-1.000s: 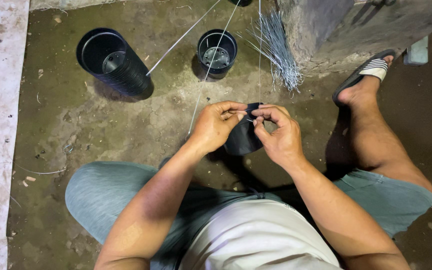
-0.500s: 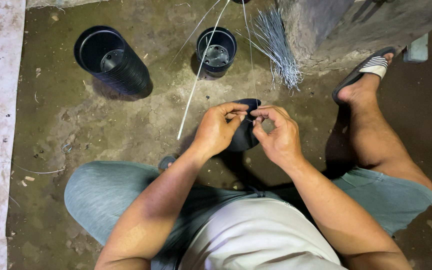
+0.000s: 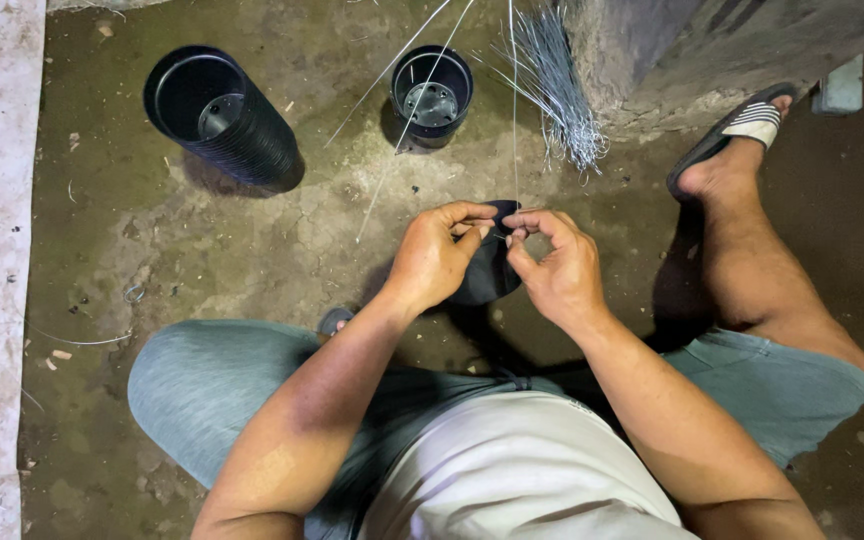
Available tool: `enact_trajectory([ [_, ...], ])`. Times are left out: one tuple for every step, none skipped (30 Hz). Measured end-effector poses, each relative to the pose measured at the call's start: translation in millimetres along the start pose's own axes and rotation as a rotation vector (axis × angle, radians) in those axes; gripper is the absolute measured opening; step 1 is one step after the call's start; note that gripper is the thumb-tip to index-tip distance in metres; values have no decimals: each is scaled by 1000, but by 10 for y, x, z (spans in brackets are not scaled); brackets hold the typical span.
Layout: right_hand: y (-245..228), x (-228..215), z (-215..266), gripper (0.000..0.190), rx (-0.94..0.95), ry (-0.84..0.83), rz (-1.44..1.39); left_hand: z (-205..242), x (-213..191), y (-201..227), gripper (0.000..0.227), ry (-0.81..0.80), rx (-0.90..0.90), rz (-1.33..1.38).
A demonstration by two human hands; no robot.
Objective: The person sits on the floor and threads metal wire through holes in black plastic plant pots. They bend and twist the wire ends to secure them, then place the finished pots into a stack.
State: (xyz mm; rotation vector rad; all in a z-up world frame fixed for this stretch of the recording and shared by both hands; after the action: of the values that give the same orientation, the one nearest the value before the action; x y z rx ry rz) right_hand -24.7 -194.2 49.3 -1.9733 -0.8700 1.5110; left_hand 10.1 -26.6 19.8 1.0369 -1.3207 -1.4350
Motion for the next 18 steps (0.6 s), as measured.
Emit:
enact_trajectory([
  [-12, -4, 1, 23, -35, 11, 0, 0, 1, -6, 26, 0, 7, -4],
  [-14, -5, 3, 23, -43, 9, 7, -2, 2, -13, 25, 1, 14, -9],
  [-16, -5, 9, 23, -51, 8, 15, -4, 3, -22, 25, 2, 21, -14],
  [-18, -5, 15, 23, -60, 6, 23, -5, 6, -31, 25, 3, 28, -19],
  [-19, -9, 17, 23, -70, 7, 46, -7, 13, -44, 25, 5, 26, -24],
  [-21, -11, 21, 24, -81, 8, 70, -7, 25, -56, 25, 7, 23, -29],
  [-25, -10, 27, 24, -92, 8, 92, -2, 34, -67, 25, 10, 20, -35],
  [-32, -6, 32, 24, -108, 12, 102, 7, 44, -70, 25, 9, 34, -49],
  [-38, -1, 38, 24, -124, 17, 112, 16, 60, -72, 25, 8, 49, -63],
  [-46, 4, 45, 25, -140, 21, 123, 26, 78, -71, 25, 6, 63, -77],
  [-54, 10, 44, 25, -153, 30, 136, 34, 93, -72, 26, 11, 62, -67],
  [-65, 18, 43, 25, -166, 38, 149, 42, 109, -70, 27, 15, 61, -56],
  [-77, 23, 41, 26, -180, 46, 162, 48, 126, -68, 28, 21, 61, -45],
  [-88, 23, 46, 26, -187, 62, 192, 53, 144, -77, 28, 37, 31, -38],
  [-105, 29, 57, 25, -194, 77, 221, 63, 159, -87, 29, 55, 2, -32],
  [-122, 33, 68, 25, -202, 93, 249, 75, 164, -98, 30, 72, -28, -26],
  [-131, 33, 79, 29, -205, 83, 239, 83, 162, -92, 29, 74, -6, 11],
  [-135, 24, 92, 33, -209, 73, 229, 92, 159, -88, 28, 76, 15, 48],
])
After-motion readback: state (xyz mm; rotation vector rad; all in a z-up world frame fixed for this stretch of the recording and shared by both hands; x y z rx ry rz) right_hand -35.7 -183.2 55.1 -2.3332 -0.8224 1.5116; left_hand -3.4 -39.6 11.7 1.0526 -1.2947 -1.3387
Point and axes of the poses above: each hand's wrist, its own z-axis away from the middle knuckle, its own x-axis out of the palm, y = z × x, the point moved 4 cm from there along -z, towards the middle knuckle, and after that the axes turned 9 degrees about z, right-handed, at the moved point
